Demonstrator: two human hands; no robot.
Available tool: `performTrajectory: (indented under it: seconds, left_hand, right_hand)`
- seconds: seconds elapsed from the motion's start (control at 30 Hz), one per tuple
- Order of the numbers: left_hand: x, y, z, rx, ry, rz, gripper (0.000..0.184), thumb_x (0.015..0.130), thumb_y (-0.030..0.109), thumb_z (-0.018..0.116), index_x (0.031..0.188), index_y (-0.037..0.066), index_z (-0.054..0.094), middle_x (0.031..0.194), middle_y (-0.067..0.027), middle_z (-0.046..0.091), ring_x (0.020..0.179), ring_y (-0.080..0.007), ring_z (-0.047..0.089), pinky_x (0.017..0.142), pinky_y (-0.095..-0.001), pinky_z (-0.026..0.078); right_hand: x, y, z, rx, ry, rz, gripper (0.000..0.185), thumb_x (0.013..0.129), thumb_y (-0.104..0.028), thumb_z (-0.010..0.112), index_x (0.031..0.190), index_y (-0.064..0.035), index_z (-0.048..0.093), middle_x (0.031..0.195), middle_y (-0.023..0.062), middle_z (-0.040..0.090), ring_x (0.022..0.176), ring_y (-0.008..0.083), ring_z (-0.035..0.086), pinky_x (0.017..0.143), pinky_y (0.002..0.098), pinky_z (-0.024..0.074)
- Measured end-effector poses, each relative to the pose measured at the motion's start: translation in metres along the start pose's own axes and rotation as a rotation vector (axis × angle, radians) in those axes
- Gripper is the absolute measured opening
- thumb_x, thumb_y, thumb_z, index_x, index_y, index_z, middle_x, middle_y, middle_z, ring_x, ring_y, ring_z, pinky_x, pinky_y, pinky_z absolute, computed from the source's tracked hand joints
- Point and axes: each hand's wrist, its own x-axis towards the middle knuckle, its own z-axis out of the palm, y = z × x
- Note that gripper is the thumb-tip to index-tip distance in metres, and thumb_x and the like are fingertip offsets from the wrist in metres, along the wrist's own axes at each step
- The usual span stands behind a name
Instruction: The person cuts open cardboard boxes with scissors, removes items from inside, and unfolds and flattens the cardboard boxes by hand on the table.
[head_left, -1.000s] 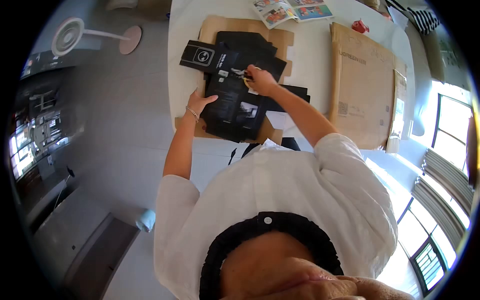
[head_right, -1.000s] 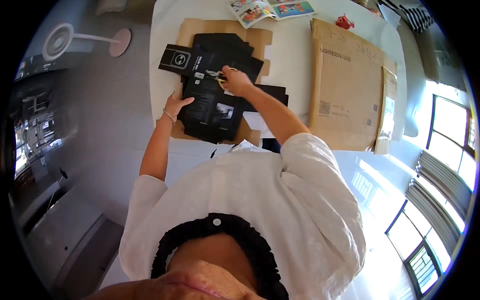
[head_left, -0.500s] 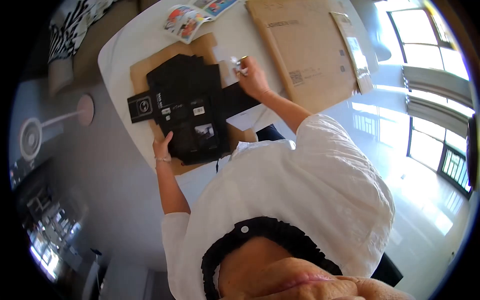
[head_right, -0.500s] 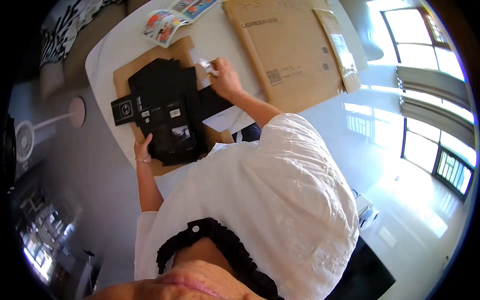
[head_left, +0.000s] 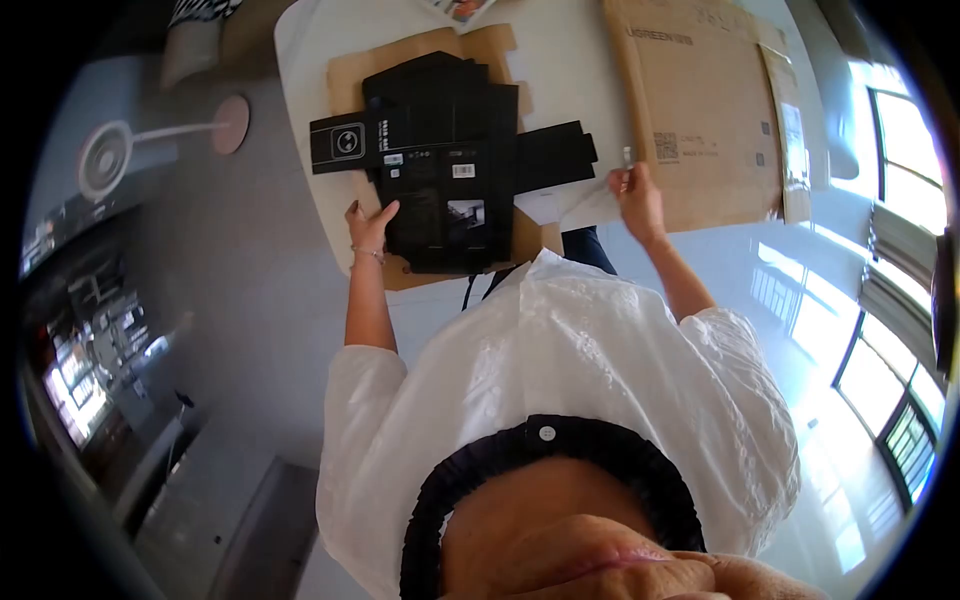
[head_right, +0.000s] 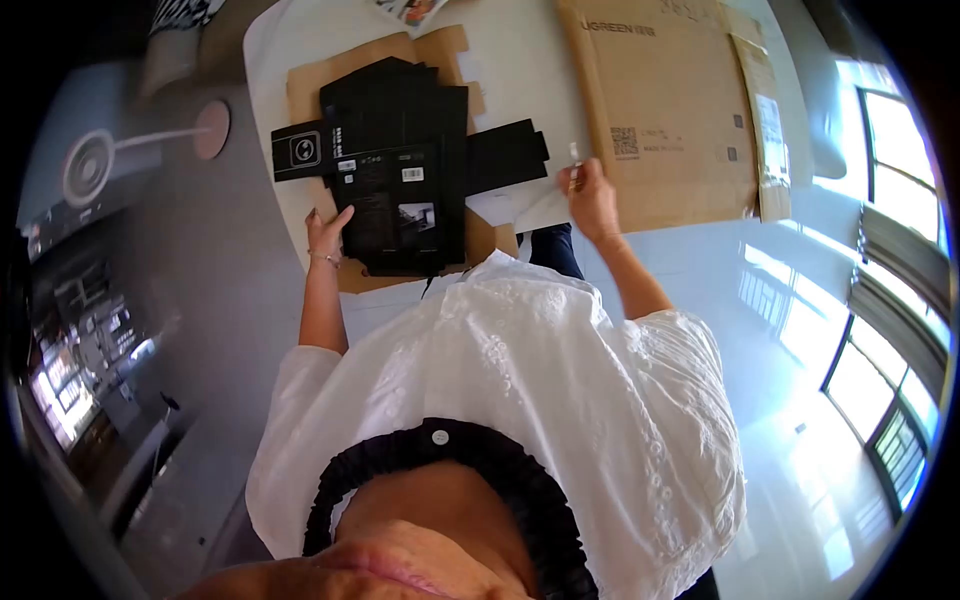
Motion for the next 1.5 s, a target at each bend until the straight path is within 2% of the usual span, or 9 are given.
performTrajectory:
  seconds: [0.13, 0.23, 0.4, 0.47, 1.0, 1.17, 1.2, 1.27, 1.5]
  left_hand:
    - [-0.040, 0.058, 0.004, -0.287, -0.265, -0.266, 0.068, 0.069, 0.016, 0.080, 0.123, -0.005, 0.043, 0.110, -0.0135, 0.053, 0.092, -0.0219, 0.058, 0.082, -0.0307, 0.049]
    - [-0.070, 0.039, 0.015, -0.032, -0.079, -0.114, 0.065, 0.072, 0.011, 0.077, 0.123, -0.005, 0.040, 0.101, -0.0108, 0.058, 0.088, -0.0188, 0.059, 0.076, -0.0294, 0.051]
    - [-0.098, 0.002, 0.019, -0.310, 0.031, -0.084, 0.059, 0.073, 0.010, 0.076, 0.121, -0.004, 0.044, 0.106, -0.0123, 0.059, 0.094, -0.0201, 0.060, 0.078, -0.0325, 0.052]
    - [-0.099, 0.014, 0.016, -0.470, -0.279, -0.366, 0.047, 0.078, 0.015, 0.072, 0.116, -0.004, 0.052, 0.107, -0.0121, 0.061, 0.095, -0.0213, 0.061, 0.080, -0.0339, 0.052]
    - [-0.062, 0.010, -0.025, -0.615, -0.356, -0.287, 0.037, 0.075, 0.010, 0.073, 0.108, 0.002, 0.058, 0.097, -0.0042, 0.064, 0.086, -0.0162, 0.060, 0.076, -0.0304, 0.049]
    - [-0.068, -0.076, -0.006, -0.328, -0.230, -0.294, 0.039, 0.078, 0.018, 0.071, 0.112, 0.002, 0.060, 0.103, -0.0068, 0.062, 0.092, -0.0165, 0.059, 0.080, -0.0326, 0.047]
    - [-0.090, -0.068, 0.009, -0.703, -0.162, -0.423, 0.037, 0.079, 0.020, 0.069, 0.110, 0.001, 0.061, 0.104, -0.0068, 0.062, 0.096, -0.0171, 0.058, 0.083, -0.0333, 0.046]
    - [-0.131, -0.082, 0.024, -0.653, 0.060, -0.228, 0.040, 0.080, 0.016, 0.067, 0.116, 0.000, 0.057, 0.115, -0.0098, 0.059, 0.104, -0.0218, 0.057, 0.092, -0.0362, 0.045]
    - [-0.237, -0.111, 0.103, -0.787, 0.110, -0.086, 0.042, 0.083, 0.017, 0.066, 0.118, 0.000, 0.053, 0.110, -0.0108, 0.060, 0.095, -0.0245, 0.060, 0.082, -0.0372, 0.051]
  right_hand:
    - [-0.029, -0.003, 0.070, 0.069, -0.087, 0.178, 0.036, 0.082, -0.031, 0.067, 0.086, -0.0023, 0.045, 0.072, 0.0149, 0.060, 0.069, 0.0351, 0.059, 0.062, 0.0410, 0.0455]
    - [-0.037, 0.008, 0.073, 0.180, -0.121, 0.218, 0.038, 0.082, -0.032, 0.068, 0.085, -0.0029, 0.044, 0.070, 0.0119, 0.060, 0.064, 0.0276, 0.060, 0.060, 0.0368, 0.0459]
    - [-0.040, 0.006, 0.074, 0.354, -0.293, 0.263, 0.042, 0.080, -0.035, 0.070, 0.083, -0.0040, 0.043, 0.067, 0.0050, 0.058, 0.059, 0.0135, 0.057, 0.056, 0.0271, 0.0445]
    - [-0.036, 0.009, 0.083, 0.380, -0.270, 0.232, 0.041, 0.080, -0.035, 0.070, 0.082, -0.0042, 0.042, 0.066, 0.0044, 0.057, 0.059, 0.0131, 0.055, 0.057, 0.0269, 0.0440]
    - [-0.036, -0.037, 0.099, 0.391, -0.163, 0.178, 0.034, 0.084, -0.029, 0.067, 0.082, -0.0035, 0.045, 0.064, 0.0068, 0.054, 0.053, 0.0114, 0.054, 0.049, 0.0294, 0.0431]
    - [-0.023, 0.014, 0.018, 0.041, 0.142, -0.038, 0.031, 0.081, -0.024, 0.069, 0.079, -0.0035, 0.046, 0.059, 0.0124, 0.051, 0.052, 0.0249, 0.051, 0.049, 0.0360, 0.0410]
    - [-0.004, 0.030, -0.005, 0.001, 0.183, -0.012, 0.028, 0.079, -0.022, 0.068, 0.083, -0.0033, 0.047, 0.061, 0.0146, 0.052, 0.054, 0.0303, 0.049, 0.051, 0.0384, 0.0402]
    - [0.024, 0.075, -0.050, 0.062, 0.324, -0.033, 0.027, 0.080, -0.021, 0.066, 0.082, -0.0029, 0.046, 0.067, 0.0174, 0.055, 0.061, 0.0357, 0.053, 0.057, 0.0409, 0.0423]
    - [0.026, 0.333, -0.181, 0.296, 0.729, 0.427, 0.025, 0.082, -0.024, 0.066, 0.082, -0.0029, 0.051, 0.069, 0.0088, 0.060, 0.064, 0.0188, 0.060, 0.056, 0.0332, 0.0461]
